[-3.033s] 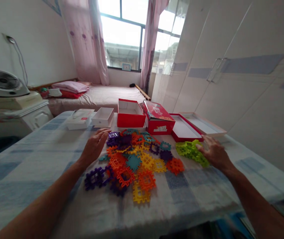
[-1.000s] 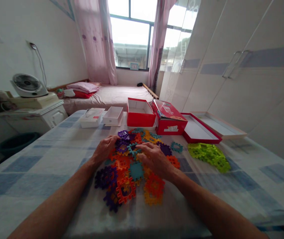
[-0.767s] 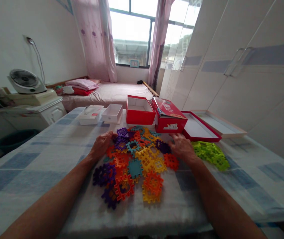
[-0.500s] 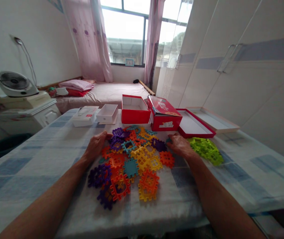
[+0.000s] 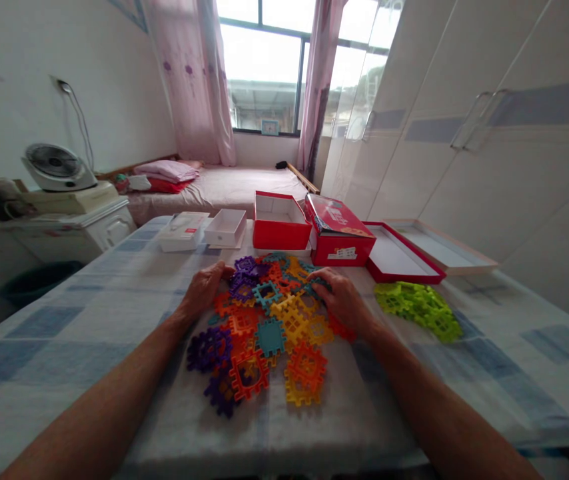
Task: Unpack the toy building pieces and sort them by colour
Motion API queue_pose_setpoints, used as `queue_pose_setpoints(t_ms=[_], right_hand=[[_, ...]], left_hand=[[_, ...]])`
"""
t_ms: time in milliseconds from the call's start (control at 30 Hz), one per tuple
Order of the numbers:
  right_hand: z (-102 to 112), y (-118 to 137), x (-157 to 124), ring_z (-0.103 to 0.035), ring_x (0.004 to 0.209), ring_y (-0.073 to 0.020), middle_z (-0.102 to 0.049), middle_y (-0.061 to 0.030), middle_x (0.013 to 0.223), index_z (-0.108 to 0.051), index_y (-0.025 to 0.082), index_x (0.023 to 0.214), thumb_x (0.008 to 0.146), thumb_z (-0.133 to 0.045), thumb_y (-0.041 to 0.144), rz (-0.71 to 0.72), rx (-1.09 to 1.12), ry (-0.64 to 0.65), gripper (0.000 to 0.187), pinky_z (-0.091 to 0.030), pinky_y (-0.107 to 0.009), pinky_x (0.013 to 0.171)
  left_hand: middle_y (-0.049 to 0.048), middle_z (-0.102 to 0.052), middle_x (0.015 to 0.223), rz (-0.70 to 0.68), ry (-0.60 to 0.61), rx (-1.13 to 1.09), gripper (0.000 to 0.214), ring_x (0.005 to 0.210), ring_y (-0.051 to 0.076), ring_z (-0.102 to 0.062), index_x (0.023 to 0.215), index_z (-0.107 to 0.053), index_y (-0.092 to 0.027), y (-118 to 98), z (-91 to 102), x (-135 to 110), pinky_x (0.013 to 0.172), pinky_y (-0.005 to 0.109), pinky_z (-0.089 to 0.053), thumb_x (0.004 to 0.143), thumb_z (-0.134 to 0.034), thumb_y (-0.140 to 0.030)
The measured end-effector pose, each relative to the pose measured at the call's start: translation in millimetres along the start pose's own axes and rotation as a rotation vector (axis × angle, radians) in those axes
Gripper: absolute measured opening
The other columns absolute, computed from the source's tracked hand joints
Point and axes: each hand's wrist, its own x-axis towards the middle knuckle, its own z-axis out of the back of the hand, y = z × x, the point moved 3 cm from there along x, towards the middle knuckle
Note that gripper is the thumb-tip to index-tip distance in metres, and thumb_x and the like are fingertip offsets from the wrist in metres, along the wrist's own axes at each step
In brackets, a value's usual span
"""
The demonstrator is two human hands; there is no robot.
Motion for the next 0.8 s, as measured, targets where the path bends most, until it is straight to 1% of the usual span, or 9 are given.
queue_pose_setpoints(t_ms=[100,167,233,333,400,500,633,700,800], right_hand=[[-11,8,-4,-0.062,0.083,-0.0163,-0.069,-0.0041,0.092,-0.065,0.019,0.101,0.085,-0.048,0.025,0.001,0.018,0.13,0.024,-0.044,-0.028,0.078],[-12,11,-6,-0.062,0.079,-0.0155,-0.069,-0.0029,0.09,-0.065,0.019,0.101,0.085,-0.048,0.027,0.0,0.038,0.185,0.025,-0.044,-0.027,0.075],[-9,12,-7,-0.061,0.077,-0.0151,-0.069,-0.0027,0.088,-0.065,0.019,0.1,0.085,-0.049,0.03,-0.014,0.045,0.156,0.025,-0.044,-0.026,0.073],[-6,13,-6,-0.059,0.071,-0.0139,-0.066,-0.0014,0.079,-0.062,0.017,0.098,0.088,-0.045,0.033,-0.072,0.091,0.069,0.025,-0.043,-0.024,0.067],[-7,19,-3,-0.057,0.067,-0.0129,-0.063,-0.0001,0.073,-0.059,0.017,0.094,0.09,-0.042,0.035,-0.079,0.146,0.046,0.025,-0.043,-0.024,0.064],[-15,41,5,-0.057,0.074,-0.013,-0.063,-0.0013,0.082,-0.057,0.017,0.092,0.091,-0.041,0.034,0.033,0.148,0.11,0.023,-0.043,-0.025,0.069],[-35,70,19,-0.053,0.103,-0.0179,-0.062,-0.0069,0.107,-0.058,0.018,0.092,0.089,-0.048,0.025,0.294,-0.056,0.245,0.013,-0.039,-0.032,0.089],[-46,71,24,-0.048,0.11,-0.0219,-0.061,-0.0081,0.107,-0.058,0.018,0.088,0.086,-0.055,0.026,0.348,-0.184,0.276,0.009,-0.036,-0.037,0.093],[-56,60,27,-0.048,0.105,-0.0226,-0.059,-0.0081,0.105,-0.058,0.018,0.089,0.081,-0.063,0.032,0.35,-0.246,0.255,0.017,-0.036,-0.038,0.089]], left_hand=[[0.0109,-0.073,0.087,-0.001,0.001,0.0,0.072,0.084,0.024,-0.067,0.085,-0.07,-0.013,0,0.1,0,0.085,0.036,-0.048,0.079,-0.032,-0.073],[0.0111,-0.073,0.087,-0.005,0.001,-0.002,0.072,0.084,0.024,-0.067,0.084,-0.07,-0.013,0,0.0,1,0.085,0.037,-0.048,0.079,-0.032,-0.073],[0.0113,-0.073,0.086,-0.012,0.001,-0.003,0.072,0.083,0.024,-0.067,0.085,-0.07,-0.012,0,-0.1,1,0.085,0.037,-0.048,0.079,-0.033,-0.073],[0.0114,-0.073,0.085,-0.024,-0.002,-0.002,0.071,0.082,0.024,-0.066,0.086,-0.07,-0.012,-2,-0.1,0,0.084,0.037,-0.048,0.079,-0.033,-0.072],[0.0114,-0.072,0.085,-0.03,0.001,0.002,0.072,0.082,0.024,-0.066,0.086,-0.07,-0.012,-3,-0.3,0,0.084,0.036,-0.048,0.079,-0.032,-0.072],[0.0113,-0.072,0.086,-0.04,0.009,-0.002,0.072,0.082,0.024,-0.066,0.086,-0.07,-0.011,-4,-0.8,0,0.084,0.036,-0.048,0.08,-0.031,-0.072],[0.0103,-0.073,0.086,-0.039,0.009,-0.018,0.07,0.083,0.024,-0.066,0.086,-0.07,-0.012,-1,-1.5,1,0.084,0.035,-0.048,0.081,-0.032,-0.071],[0.0099,-0.073,0.085,-0.035,0.007,-0.027,0.068,0.082,0.023,-0.066,0.086,-0.071,-0.013,0,-1.7,1,0.083,0.035,-0.048,0.081,-0.033,-0.07],[0.0094,-0.073,0.084,-0.039,0.0,-0.033,0.068,0.079,0.023,-0.067,0.084,-0.071,-0.013,0,-1.9,1,0.081,0.034,-0.049,0.082,-0.032,-0.069]])
